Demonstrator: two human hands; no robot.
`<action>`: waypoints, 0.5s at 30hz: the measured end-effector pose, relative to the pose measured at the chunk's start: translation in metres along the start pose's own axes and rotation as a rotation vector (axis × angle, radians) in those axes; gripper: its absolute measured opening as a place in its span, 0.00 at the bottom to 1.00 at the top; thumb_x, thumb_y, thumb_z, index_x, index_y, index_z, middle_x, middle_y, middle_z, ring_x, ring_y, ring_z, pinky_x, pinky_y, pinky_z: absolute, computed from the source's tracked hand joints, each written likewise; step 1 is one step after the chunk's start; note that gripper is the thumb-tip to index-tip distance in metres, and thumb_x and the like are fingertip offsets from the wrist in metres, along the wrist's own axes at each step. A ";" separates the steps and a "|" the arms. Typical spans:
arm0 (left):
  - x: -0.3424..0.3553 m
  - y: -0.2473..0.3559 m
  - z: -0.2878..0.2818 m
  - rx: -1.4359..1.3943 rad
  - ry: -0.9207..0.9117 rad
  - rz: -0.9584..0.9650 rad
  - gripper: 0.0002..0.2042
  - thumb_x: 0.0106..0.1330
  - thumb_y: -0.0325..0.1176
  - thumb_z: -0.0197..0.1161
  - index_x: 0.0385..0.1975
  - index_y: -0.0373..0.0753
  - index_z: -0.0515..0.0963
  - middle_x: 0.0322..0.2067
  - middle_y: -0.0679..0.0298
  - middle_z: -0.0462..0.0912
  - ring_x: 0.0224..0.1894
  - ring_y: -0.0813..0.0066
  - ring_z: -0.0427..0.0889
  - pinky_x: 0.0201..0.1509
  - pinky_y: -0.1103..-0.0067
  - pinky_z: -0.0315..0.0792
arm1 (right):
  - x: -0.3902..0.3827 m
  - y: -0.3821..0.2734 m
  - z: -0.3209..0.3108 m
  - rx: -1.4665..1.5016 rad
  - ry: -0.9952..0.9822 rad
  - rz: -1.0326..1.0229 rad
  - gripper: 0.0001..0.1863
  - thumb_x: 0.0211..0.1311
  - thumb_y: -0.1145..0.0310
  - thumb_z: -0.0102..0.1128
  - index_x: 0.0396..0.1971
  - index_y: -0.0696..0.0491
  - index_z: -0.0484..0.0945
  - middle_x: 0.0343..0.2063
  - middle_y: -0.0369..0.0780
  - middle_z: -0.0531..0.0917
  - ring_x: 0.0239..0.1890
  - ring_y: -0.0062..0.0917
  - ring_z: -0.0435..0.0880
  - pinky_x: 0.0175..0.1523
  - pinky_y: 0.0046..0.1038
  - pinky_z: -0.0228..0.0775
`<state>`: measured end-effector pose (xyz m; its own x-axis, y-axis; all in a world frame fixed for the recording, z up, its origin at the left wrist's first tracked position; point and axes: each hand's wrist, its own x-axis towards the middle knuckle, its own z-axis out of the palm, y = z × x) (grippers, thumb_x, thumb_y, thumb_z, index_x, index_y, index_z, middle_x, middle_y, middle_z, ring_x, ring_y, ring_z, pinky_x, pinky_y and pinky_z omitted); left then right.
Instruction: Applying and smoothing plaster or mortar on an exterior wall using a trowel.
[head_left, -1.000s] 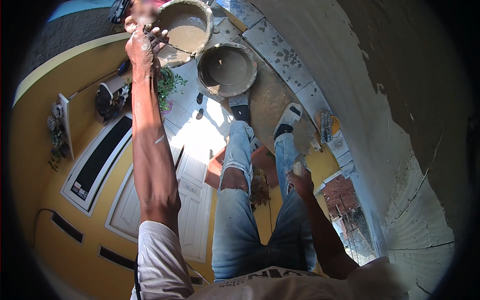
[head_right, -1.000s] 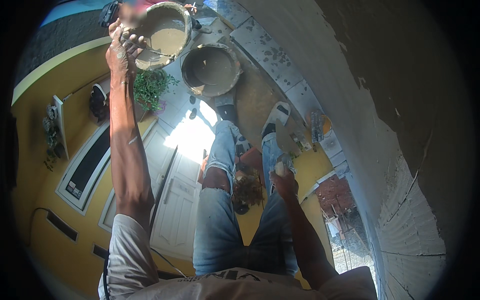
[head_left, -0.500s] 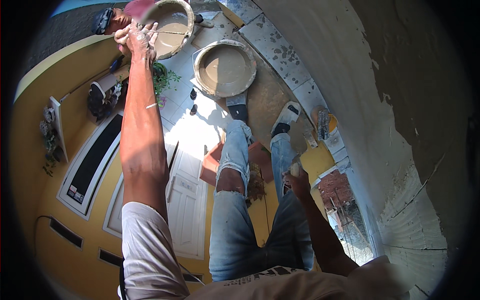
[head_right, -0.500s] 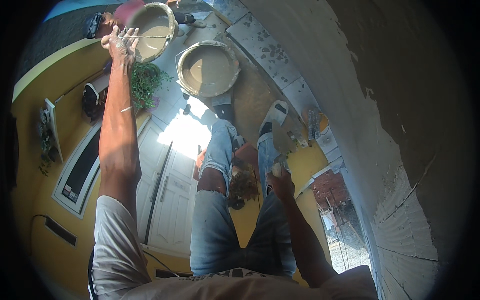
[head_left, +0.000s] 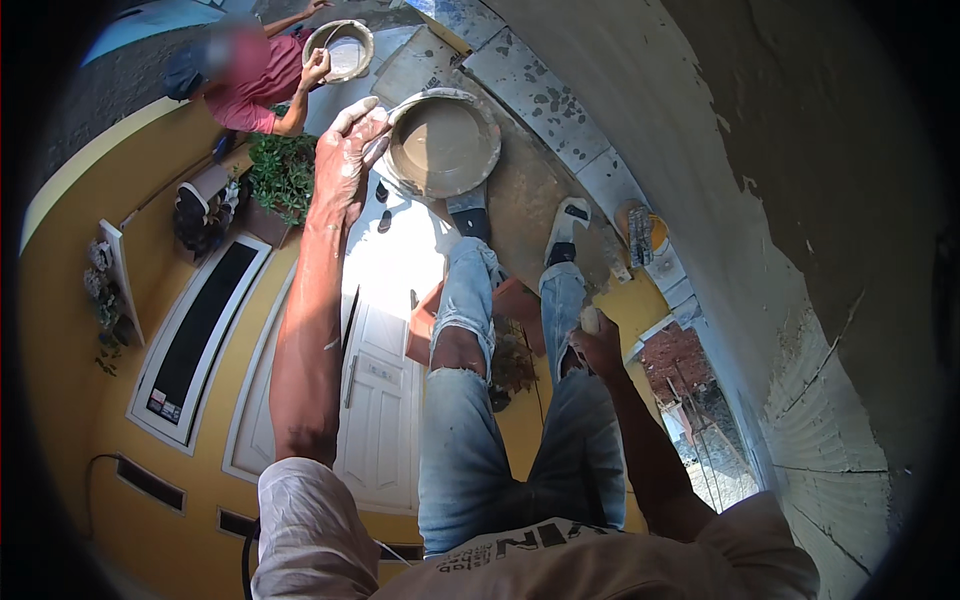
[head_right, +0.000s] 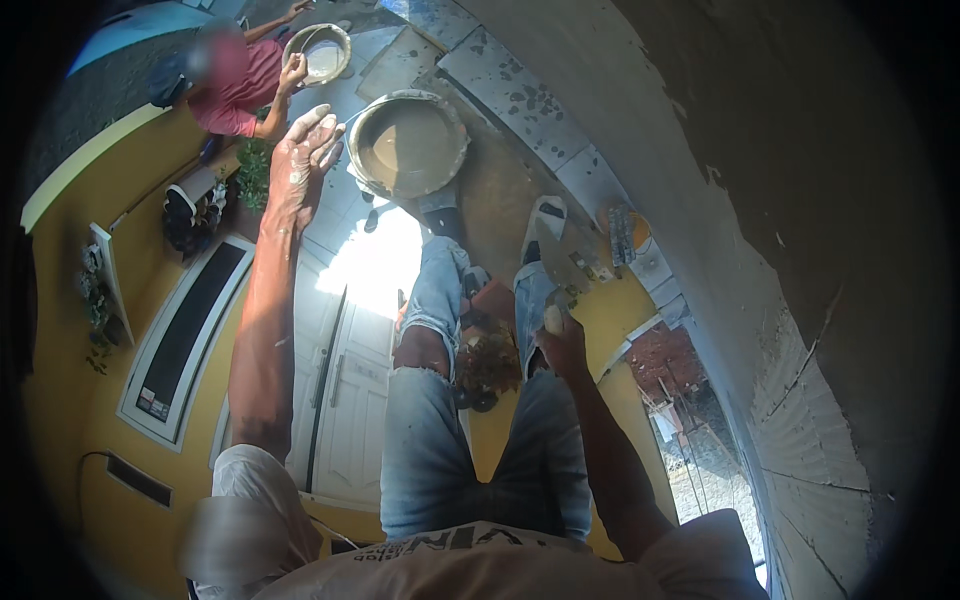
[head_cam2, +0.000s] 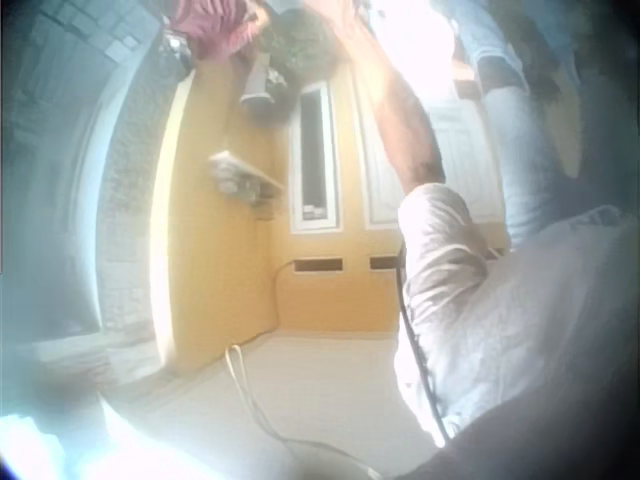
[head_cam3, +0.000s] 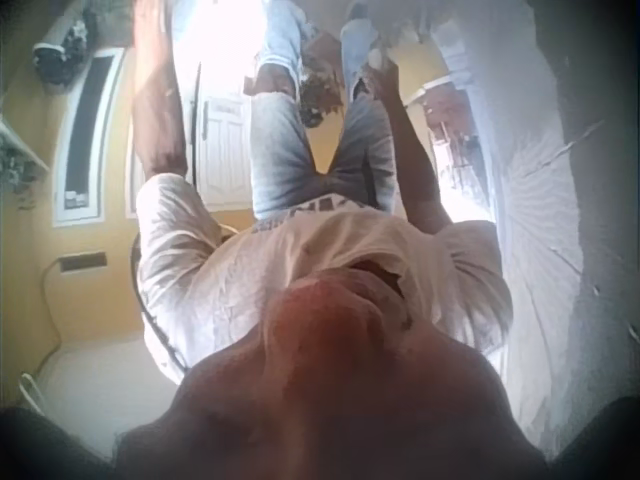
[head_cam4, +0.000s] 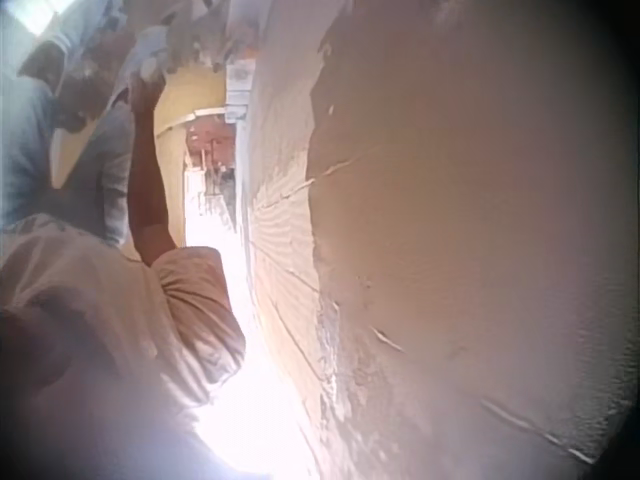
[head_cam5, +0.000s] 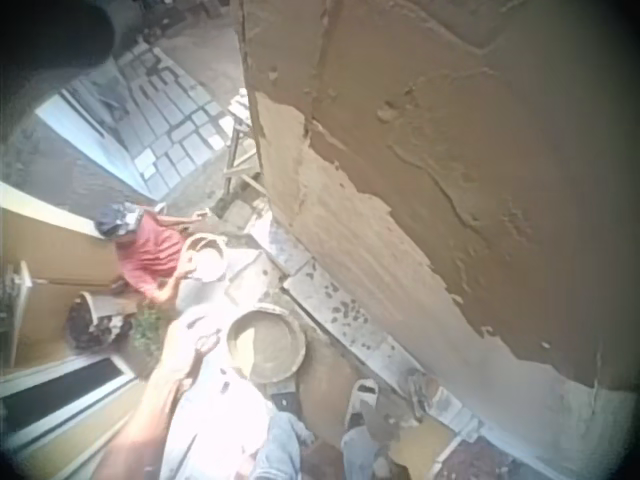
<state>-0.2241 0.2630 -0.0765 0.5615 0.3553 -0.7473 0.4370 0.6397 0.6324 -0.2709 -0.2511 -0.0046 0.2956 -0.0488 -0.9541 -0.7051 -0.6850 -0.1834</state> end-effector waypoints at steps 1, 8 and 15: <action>-0.014 -0.008 0.016 0.040 -0.010 -0.019 0.27 0.71 0.37 0.67 0.66 0.32 0.69 0.55 0.59 0.80 0.58 0.68 0.81 0.64 0.74 0.72 | -0.002 -0.004 -0.009 -0.092 0.001 0.008 0.14 0.51 0.74 0.68 0.38 0.57 0.76 0.30 0.40 0.83 0.28 0.25 0.84 0.33 0.30 0.77; -0.075 -0.121 0.077 0.167 -0.185 -0.219 0.15 0.75 0.35 0.65 0.54 0.33 0.79 0.41 0.67 0.85 0.43 0.81 0.81 0.52 0.82 0.75 | 0.038 0.026 -0.070 -0.718 0.370 -0.312 0.21 0.51 0.60 0.68 0.41 0.58 0.81 0.33 0.51 0.87 0.36 0.53 0.86 0.45 0.49 0.79; -0.094 -0.250 0.122 0.276 -0.233 -0.348 0.12 0.77 0.36 0.60 0.50 0.33 0.79 0.37 0.68 0.83 0.41 0.82 0.80 0.51 0.80 0.75 | 0.194 0.153 -0.163 -0.839 0.291 -0.079 0.18 0.46 0.59 0.65 0.34 0.56 0.86 0.33 0.52 0.88 0.40 0.49 0.88 0.47 0.47 0.80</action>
<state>-0.3007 -0.0135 -0.1393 0.4774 -0.0289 -0.8782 0.7782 0.4781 0.4073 -0.2165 -0.4835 -0.1787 0.5563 -0.0831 -0.8268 -0.0050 -0.9953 0.0967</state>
